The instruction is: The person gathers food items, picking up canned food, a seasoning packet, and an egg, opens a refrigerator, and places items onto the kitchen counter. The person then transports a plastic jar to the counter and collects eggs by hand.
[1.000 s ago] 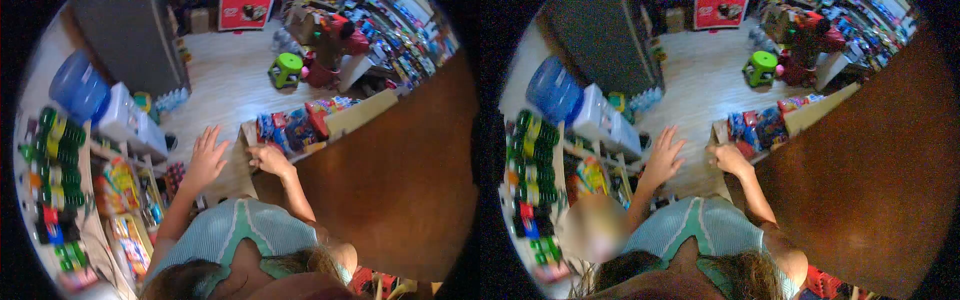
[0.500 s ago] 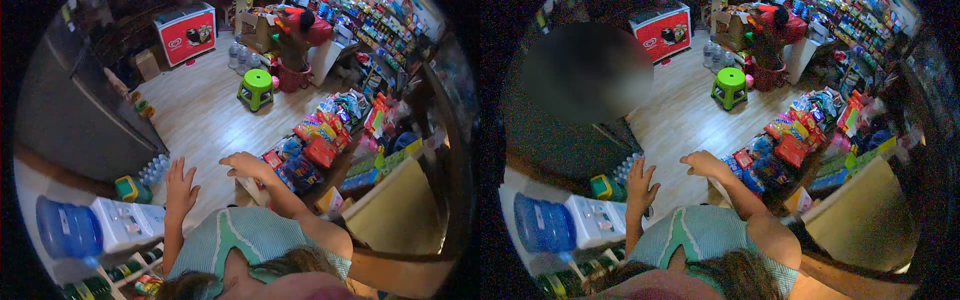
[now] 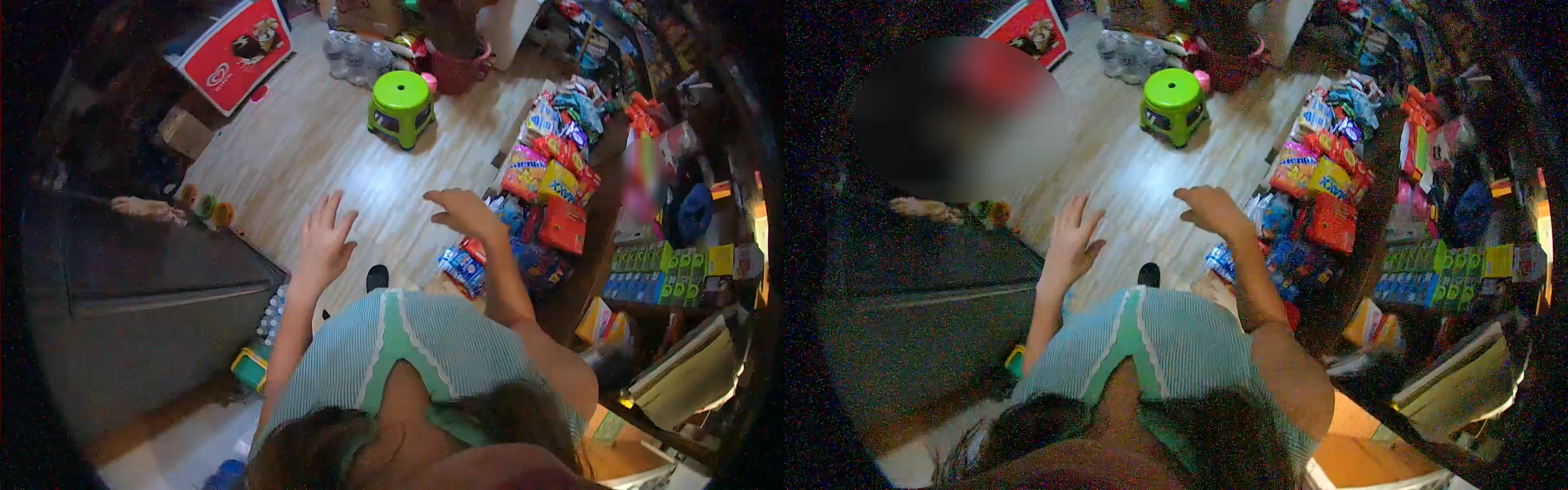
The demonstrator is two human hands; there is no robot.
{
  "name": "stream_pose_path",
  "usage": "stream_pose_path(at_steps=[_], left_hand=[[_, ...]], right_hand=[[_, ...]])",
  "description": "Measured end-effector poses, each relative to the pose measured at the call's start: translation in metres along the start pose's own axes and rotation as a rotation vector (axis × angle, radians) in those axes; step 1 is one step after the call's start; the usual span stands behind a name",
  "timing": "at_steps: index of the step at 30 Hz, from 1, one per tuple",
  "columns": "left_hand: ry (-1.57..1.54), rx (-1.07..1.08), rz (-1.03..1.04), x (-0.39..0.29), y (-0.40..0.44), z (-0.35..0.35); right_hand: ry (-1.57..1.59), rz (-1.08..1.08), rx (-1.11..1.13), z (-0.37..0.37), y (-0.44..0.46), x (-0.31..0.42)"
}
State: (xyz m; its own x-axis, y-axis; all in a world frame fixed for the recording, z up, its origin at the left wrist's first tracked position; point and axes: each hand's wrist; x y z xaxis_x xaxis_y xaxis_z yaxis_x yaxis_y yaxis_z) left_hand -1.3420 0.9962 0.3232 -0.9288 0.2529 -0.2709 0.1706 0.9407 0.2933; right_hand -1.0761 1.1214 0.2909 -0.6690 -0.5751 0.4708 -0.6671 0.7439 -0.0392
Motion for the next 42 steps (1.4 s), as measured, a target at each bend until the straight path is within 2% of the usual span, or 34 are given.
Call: stream_pose_path(at_steps=[2,5,9,12,17,18,21,23,29,30,33,35,41,42], left_hand=[[-0.04,-0.007,0.074,0.023,0.041,0.003],[-0.11,0.109,0.164,0.038,0.106,0.009],[-0.217,0.174,0.324,0.044,0.184,0.053],[-0.273,0.248,0.408,0.032,0.257,0.082],[-0.264,0.179,0.504,0.021,0.385,0.129],[-0.26,0.159,0.509,0.018,0.412,0.134],[-0.292,0.15,0.545,0.003,0.487,0.142],[-0.307,0.154,0.583,-0.009,0.541,0.146],[-0.119,0.035,0.717,-0.022,0.703,0.167],[-0.103,0.025,0.723,-0.022,0.732,0.171],[-0.027,0.001,0.792,-0.017,0.817,0.189],[-0.09,-0.014,0.802,-0.023,0.876,0.2],[-0.049,0.011,1.016,-0.068,1.034,0.222],[-0.041,0.039,1.035,-0.077,1.059,0.222]], right_hand=[[0.029,0.09,-0.002,-0.014,0.014,-0.003],[0.055,0.145,-0.061,-0.033,0.037,-0.016],[0.056,0.307,-0.122,-0.05,0.046,-0.053],[0.056,0.441,-0.156,-0.054,0.051,-0.11],[0.068,0.58,-0.158,-0.089,0.081,-0.221],[0.021,0.576,-0.129,-0.104,0.096,-0.239],[0.052,0.431,-0.263,-0.151,0.14,-0.287],[-0.023,0.376,-0.265,-0.189,0.174,-0.316],[-0.076,0.209,-0.398,-0.295,0.271,-0.4],[-0.13,0.166,-0.511,-0.304,0.284,-0.418],[-0.172,0.195,-0.522,-0.338,0.317,-0.474],[-0.146,0.187,-0.575,-0.357,0.337,-0.519],[-0.161,0.352,-0.477,-0.452,0.368,-0.615],[-0.18,0.31,-0.512,-0.464,0.373,-0.639]])
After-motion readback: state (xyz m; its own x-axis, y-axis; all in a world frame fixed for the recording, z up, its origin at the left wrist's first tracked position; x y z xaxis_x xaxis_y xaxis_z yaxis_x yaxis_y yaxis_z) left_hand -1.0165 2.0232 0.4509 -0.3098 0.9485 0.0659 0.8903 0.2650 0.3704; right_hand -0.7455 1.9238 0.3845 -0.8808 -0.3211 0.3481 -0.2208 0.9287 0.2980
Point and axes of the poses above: each hand's wrist, its own y-axis towards the middle knuckle, its own z-axis out of the palm, x = y × z, and after that the axes turned 7 degrees about -x, right-handed
